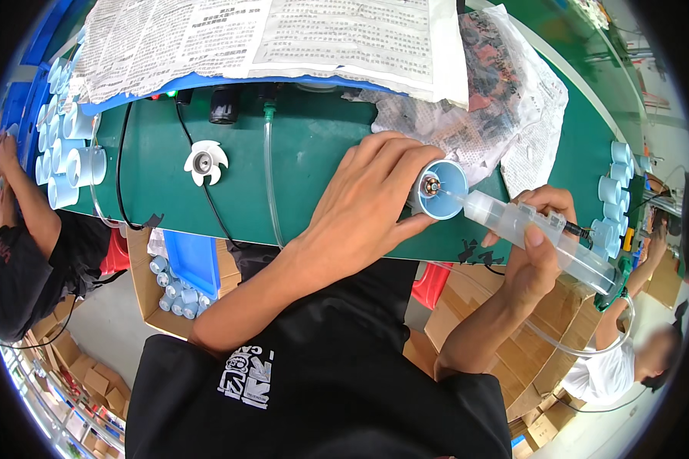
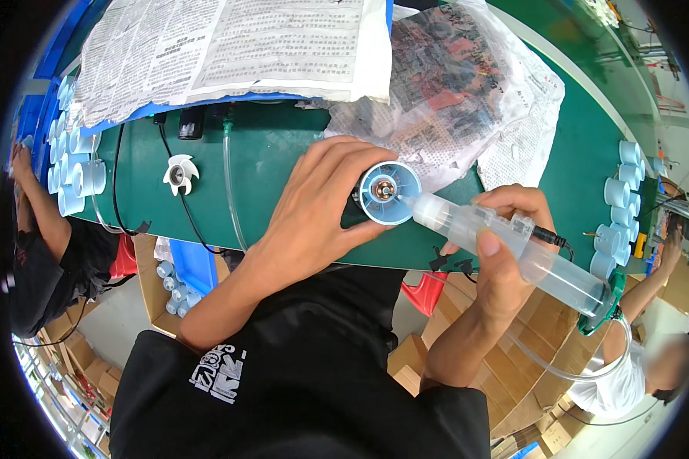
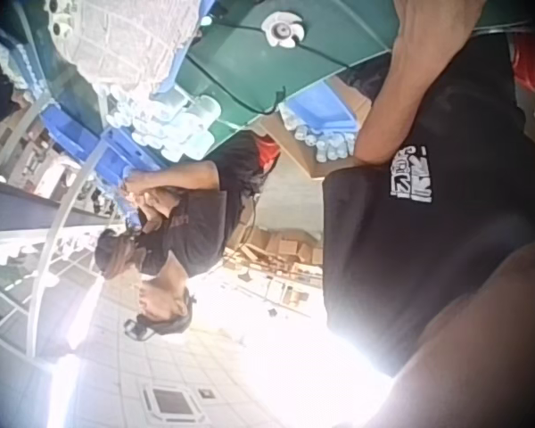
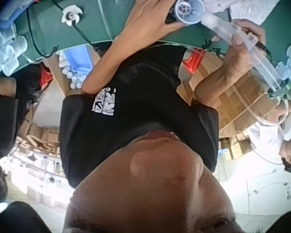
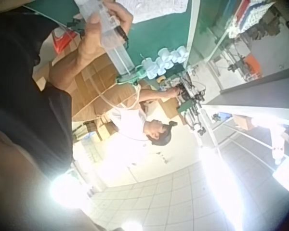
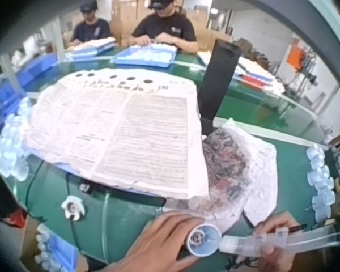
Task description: Assembling components by placing parts into a small plastic housing and using a dispensing syringe.
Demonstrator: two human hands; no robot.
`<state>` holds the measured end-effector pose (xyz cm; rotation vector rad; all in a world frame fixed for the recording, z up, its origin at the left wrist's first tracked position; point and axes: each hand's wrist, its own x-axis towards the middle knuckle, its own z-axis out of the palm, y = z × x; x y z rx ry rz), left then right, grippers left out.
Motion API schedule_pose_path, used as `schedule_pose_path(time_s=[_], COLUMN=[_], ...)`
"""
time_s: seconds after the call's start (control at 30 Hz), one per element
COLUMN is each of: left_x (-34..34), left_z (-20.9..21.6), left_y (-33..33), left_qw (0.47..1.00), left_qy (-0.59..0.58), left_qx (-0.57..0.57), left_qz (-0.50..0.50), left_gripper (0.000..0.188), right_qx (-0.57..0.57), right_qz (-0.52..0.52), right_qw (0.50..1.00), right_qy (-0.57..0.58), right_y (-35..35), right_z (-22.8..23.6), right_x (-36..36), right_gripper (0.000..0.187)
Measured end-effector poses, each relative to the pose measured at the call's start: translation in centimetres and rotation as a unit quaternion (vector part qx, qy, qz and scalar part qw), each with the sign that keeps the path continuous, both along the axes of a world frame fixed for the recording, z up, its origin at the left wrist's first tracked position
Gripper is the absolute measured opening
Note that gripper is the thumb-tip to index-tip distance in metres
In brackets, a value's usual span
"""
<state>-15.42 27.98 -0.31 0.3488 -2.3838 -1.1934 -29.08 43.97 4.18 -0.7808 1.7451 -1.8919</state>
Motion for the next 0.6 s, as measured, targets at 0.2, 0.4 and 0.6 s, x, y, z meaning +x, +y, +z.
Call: schedule_pose_path(time_s=[0.2,0.4,0.6], left_x=[0.7,0.2,1.3], left_z=[-0.7,-2.4,-1.6], left_y=[-0.3,0.1,-0.2], left_qw=[0.999,0.996,0.997], left_qy=[0.013,0.087,0.081], left_qx=[-0.03,-0.002,0.0], left_qz=[0.041,0.017,0.01], left_gripper=[0.056,0.056,0.058], right_qx=[0.015,-0.184,-0.304], right_qz=[-0.05,0.006,-0.03], right_qw=[0.997,0.952,0.786], right_qy=[0.058,-0.244,-0.537], right_y=[-0.3,2.7,2.3], right_z=[-0.2,-4.1,-5.7], right_x=[0.4,-3.4,-3.8], right_gripper=[0.056,0.02,0.039])
